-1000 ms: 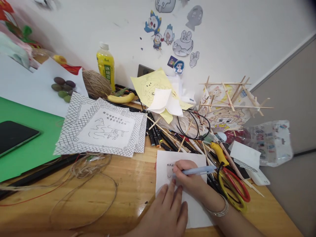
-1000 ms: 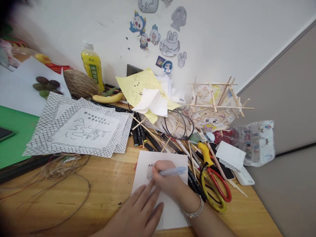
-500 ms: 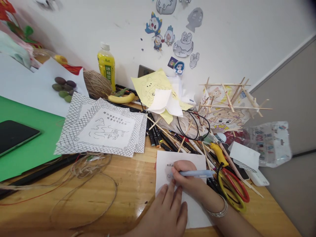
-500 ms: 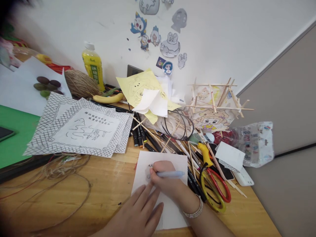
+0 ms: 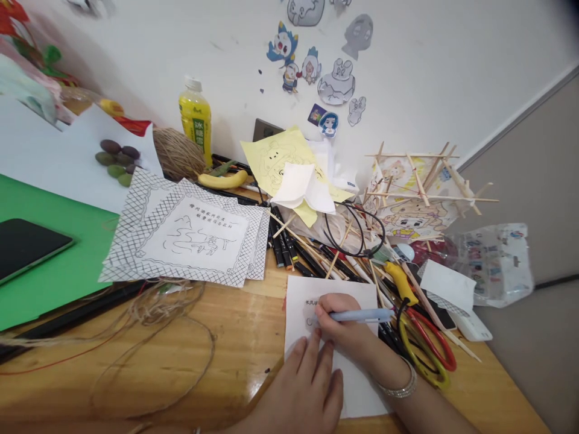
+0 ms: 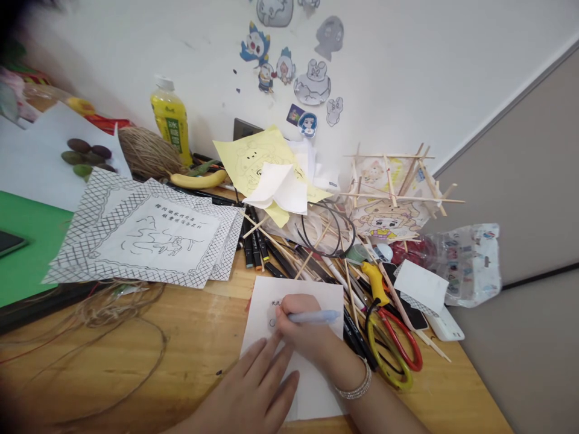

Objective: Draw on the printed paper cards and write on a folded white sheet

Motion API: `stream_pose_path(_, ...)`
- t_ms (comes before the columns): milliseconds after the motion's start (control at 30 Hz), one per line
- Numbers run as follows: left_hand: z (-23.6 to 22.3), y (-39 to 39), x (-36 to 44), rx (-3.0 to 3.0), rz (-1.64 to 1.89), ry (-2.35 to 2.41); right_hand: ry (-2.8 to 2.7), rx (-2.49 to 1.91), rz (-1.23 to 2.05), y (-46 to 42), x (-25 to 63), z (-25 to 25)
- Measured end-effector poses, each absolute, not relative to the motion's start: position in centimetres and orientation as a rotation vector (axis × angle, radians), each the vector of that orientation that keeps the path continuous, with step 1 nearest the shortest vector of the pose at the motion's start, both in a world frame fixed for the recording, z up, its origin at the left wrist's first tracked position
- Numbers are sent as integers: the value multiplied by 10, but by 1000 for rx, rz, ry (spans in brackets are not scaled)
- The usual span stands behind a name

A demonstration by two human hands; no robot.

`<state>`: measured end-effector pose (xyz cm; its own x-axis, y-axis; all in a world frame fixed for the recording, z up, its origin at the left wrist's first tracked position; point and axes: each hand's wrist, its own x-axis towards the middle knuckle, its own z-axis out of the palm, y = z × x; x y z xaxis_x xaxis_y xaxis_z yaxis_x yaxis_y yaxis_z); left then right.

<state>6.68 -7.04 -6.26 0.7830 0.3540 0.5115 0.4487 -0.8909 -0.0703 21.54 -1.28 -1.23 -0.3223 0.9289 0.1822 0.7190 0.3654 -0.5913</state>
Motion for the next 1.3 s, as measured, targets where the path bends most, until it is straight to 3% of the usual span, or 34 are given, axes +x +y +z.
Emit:
stream_pose_path(767,-66,-71,68,-2875,-677,-648,-2078,-1419,592,-12,217,-17)
stream_pose_path(967,-86,-75,76,-2903,-679,-680,-2028,-1418,649,-12,218,-18)
stream_pose_path(1300,-84,-72,76,-2626,-918,-711,-1798,-1377,825,-12,217,-23)
